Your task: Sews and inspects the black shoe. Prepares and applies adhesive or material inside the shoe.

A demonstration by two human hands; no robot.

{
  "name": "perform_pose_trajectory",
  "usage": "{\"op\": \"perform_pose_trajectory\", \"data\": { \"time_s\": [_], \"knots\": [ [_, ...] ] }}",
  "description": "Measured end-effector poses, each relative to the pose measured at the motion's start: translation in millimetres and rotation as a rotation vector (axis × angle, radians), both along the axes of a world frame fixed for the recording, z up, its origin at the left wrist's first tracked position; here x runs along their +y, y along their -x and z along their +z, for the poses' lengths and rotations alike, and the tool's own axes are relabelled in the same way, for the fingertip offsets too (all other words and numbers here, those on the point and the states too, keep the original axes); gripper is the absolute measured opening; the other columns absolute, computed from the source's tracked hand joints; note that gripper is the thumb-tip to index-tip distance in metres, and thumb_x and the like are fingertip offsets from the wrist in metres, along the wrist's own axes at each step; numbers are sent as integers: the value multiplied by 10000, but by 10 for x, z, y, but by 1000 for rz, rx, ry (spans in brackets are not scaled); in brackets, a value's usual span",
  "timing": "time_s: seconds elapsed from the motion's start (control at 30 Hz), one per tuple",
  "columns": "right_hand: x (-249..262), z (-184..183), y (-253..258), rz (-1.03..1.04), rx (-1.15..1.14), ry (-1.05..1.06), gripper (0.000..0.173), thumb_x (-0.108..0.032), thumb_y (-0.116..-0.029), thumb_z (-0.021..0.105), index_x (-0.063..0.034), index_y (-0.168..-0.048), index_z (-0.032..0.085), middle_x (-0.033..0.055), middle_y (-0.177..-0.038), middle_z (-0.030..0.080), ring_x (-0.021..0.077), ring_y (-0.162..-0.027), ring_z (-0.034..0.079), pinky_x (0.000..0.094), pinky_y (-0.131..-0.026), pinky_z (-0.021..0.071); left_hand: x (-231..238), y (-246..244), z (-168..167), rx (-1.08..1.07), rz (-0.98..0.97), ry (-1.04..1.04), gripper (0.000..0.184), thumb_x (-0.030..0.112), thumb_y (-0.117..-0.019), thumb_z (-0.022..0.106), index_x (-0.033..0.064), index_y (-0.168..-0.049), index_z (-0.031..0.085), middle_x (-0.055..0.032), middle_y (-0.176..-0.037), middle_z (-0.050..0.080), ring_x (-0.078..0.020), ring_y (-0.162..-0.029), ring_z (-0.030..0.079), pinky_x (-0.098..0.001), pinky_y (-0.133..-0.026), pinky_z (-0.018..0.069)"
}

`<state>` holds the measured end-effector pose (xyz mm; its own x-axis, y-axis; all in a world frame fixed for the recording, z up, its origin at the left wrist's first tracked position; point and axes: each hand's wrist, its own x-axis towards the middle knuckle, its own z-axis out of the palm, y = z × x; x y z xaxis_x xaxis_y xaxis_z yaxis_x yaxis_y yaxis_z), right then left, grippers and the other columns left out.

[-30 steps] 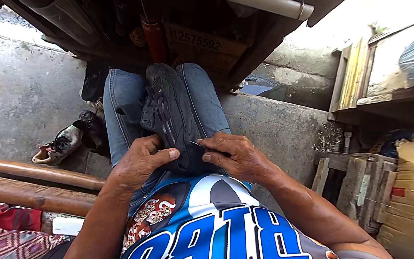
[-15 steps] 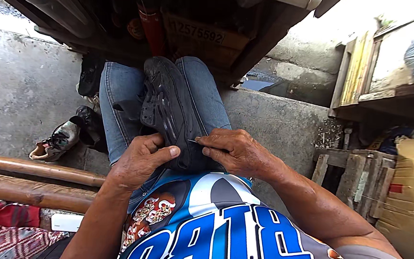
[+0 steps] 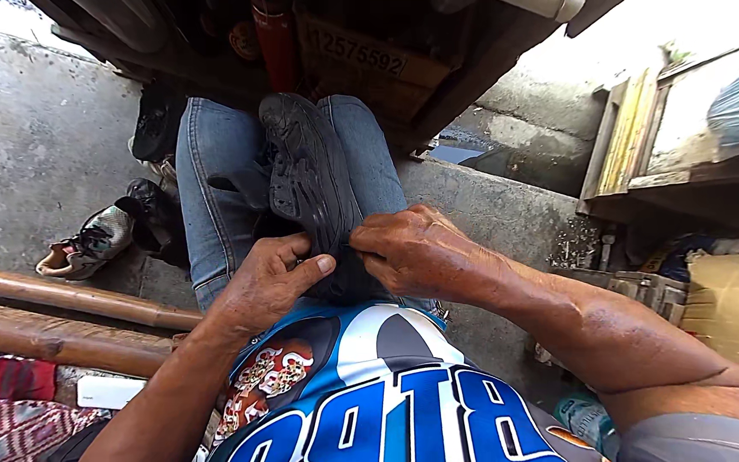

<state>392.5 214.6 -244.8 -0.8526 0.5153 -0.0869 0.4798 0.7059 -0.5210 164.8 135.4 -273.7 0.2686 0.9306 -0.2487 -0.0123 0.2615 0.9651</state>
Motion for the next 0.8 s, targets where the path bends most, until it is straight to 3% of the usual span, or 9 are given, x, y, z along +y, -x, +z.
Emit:
{"op": "perform_pose_trajectory", "data": {
  "time_s": [0.13, 0.27, 0.43, 0.53, 0.63, 0.7, 0.73, 0.8],
  "knots": [
    [-46, 10, 123, -15, -86, -38, 73, -134, -879, 644, -108, -925, 694, 44, -751, 603, 218, -646, 619, 392, -521, 468, 11, -38, 20, 25, -14, -9, 79, 93, -976, 653, 46, -960, 715, -39, -871, 717, -102, -792, 694, -264, -724, 603],
    [11, 4, 36, -27, 14, 27, 85, -141, -904, 610, -115, -879, 687, 13, -739, 601, 163, -658, 614, 355, -534, 467, 24, -45, 39, -22, 5, 20, 90, 84, -969, 664, 32, -999, 731, -56, -920, 741, -118, -837, 717, -285, -770, 619],
    [95, 8, -143, -37, 87, 146, 222, -253, -1009, 574, -126, -882, 704, -28, -781, 638, 86, -699, 619, 304, -592, 508, -59, 167, 135, 117, 86, -62, 352, 342, -1002, 632, 101, -1251, 689, -42, -1138, 725, -180, -1026, 705, -376, -896, 606],
    [116, -16, -223, -56, 114, 163, 250, -259, -1028, 554, -121, -890, 711, -30, -790, 645, 75, -711, 621, 287, -605, 511, -200, 705, 54, 262, 268, -187, 326, 390, -1055, 538, 123, -1104, 718, -27, -1167, 706, -198, -1043, 697, -416, -913, 598],
    [108, 6, -215, -85, 61, 174, 197, -239, -1018, 555, -133, -984, 717, -36, -808, 656, 81, -711, 628, 307, -608, 521, -349, 1216, -34, 754, 492, -216, 313, 375, -1025, 587, 88, -988, 705, -47, -1220, 666, -147, -1053, 657, -369, -895, 566],
    [107, 49, -176, -95, 4, 165, 151, -220, -1003, 566, -148, -1020, 697, -37, -798, 647, 94, -690, 624, 327, -587, 515, -359, 1265, 21, 993, 461, -184, 364, 406, -994, 608, 81, -1135, 692, -135, -1360, 578, -238, -1166, 600, -445, -911, 535],
    [105, 63, -155, -92, -13, 151, 135, -204, -994, 572, -148, -1019, 693, -33, -796, 646, 103, -687, 625, 335, -582, 514, -339, 1156, 81, 1009, 418, -215, 399, 403, -1002, 598, 84, -1230, 672, -155, -1380, 561, -247, -1141, 609, -436, -880, 548],
    [100, 76, -99, -81, -21, 116, 110, -160, -958, 575, -135, -970, 682, -13, -797, 632, 130, -700, 623, 349, -583, 504, -236, 762, 214, 901, 288, -350, 382, 332, -1027, 571, 53, -1273, 661, -156, -1289, 608, -205, -1026, 647, -382, -810, 576]
  ]
}}
